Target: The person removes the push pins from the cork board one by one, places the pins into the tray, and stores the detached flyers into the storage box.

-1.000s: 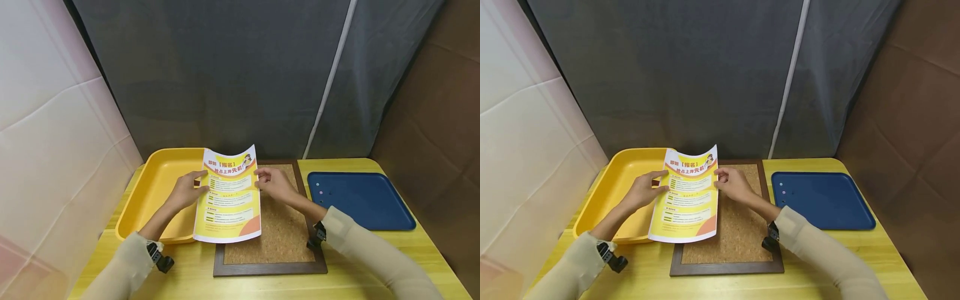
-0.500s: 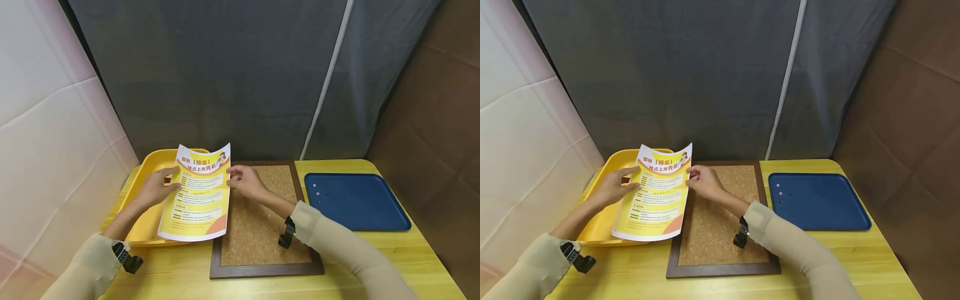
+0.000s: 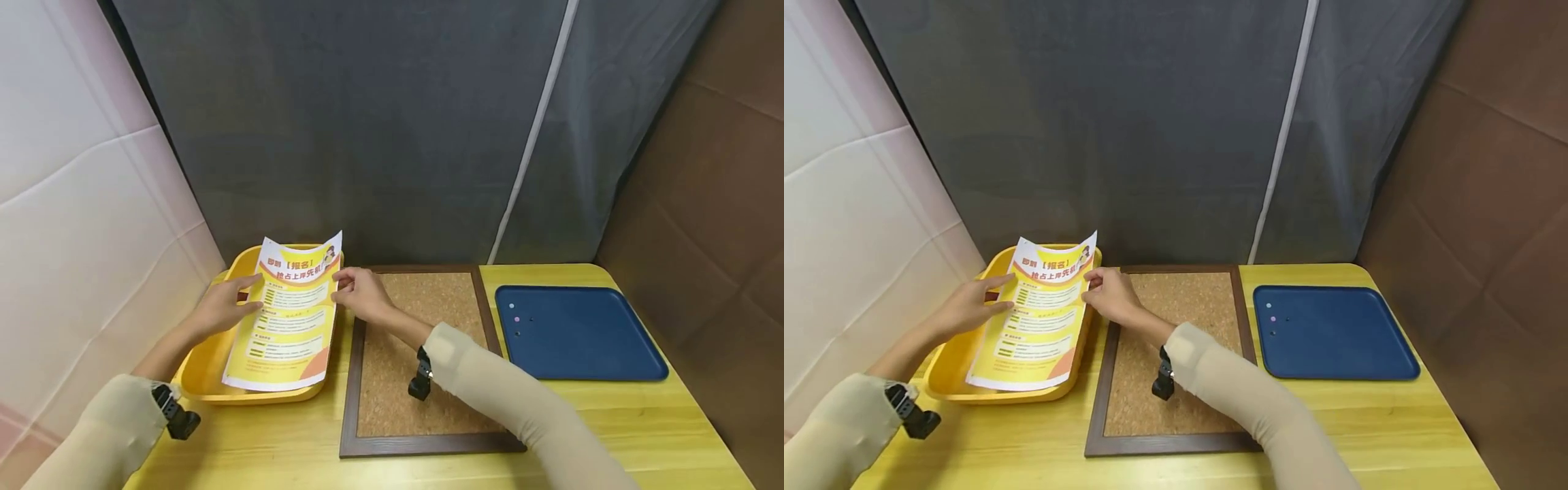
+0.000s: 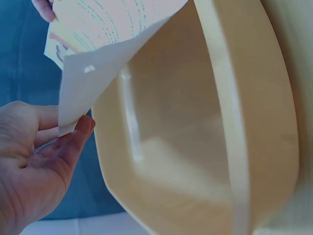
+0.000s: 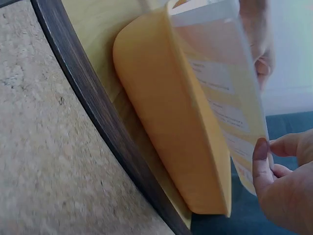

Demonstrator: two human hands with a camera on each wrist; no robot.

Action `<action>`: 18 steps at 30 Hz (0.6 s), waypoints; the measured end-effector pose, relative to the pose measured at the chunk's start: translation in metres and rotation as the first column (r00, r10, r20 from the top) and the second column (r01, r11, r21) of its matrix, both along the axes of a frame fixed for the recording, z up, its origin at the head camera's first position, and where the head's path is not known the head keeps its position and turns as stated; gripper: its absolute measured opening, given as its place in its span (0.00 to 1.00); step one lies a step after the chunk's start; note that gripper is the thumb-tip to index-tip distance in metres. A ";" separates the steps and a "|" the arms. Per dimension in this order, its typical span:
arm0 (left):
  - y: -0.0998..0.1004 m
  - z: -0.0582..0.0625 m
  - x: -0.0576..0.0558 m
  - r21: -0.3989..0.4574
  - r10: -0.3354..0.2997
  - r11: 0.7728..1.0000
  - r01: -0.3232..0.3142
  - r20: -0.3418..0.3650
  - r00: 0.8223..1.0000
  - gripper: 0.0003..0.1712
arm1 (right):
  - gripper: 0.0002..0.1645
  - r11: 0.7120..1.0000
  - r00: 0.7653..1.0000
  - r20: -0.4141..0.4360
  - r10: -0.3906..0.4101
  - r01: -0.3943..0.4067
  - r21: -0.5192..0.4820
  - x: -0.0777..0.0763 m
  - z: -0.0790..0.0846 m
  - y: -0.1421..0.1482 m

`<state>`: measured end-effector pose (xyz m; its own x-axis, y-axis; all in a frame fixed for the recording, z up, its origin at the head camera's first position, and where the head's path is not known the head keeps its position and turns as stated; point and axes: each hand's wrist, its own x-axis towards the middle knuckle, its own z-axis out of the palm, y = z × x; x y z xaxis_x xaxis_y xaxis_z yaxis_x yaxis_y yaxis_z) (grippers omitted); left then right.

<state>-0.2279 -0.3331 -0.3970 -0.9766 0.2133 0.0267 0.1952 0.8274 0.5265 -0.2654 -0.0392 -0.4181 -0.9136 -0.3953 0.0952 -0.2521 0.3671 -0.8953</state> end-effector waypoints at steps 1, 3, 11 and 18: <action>-0.003 -0.001 -0.001 -0.004 0.000 1.000 0.000 0.006 1.000 0.39 | 0.20 1.000 1.000 -0.004 -0.003 0.003 0.008 -0.001 -0.001 -0.003; -0.007 -0.004 -0.003 -0.013 0.001 1.000 -0.001 0.022 1.000 0.39 | 0.20 1.000 1.000 -0.002 -0.014 0.014 0.015 -0.002 -0.005 -0.009; -0.015 -0.010 -0.008 -0.027 -0.017 0.999 0.019 0.062 0.998 0.41 | 0.19 0.996 0.999 -0.001 -0.053 0.053 0.069 -0.007 -0.017 -0.030; -0.021 -0.016 -0.009 -0.053 -0.049 0.997 0.052 0.048 0.998 0.41 | 0.20 0.981 0.997 -0.080 -0.022 0.037 0.192 -0.006 -0.020 -0.040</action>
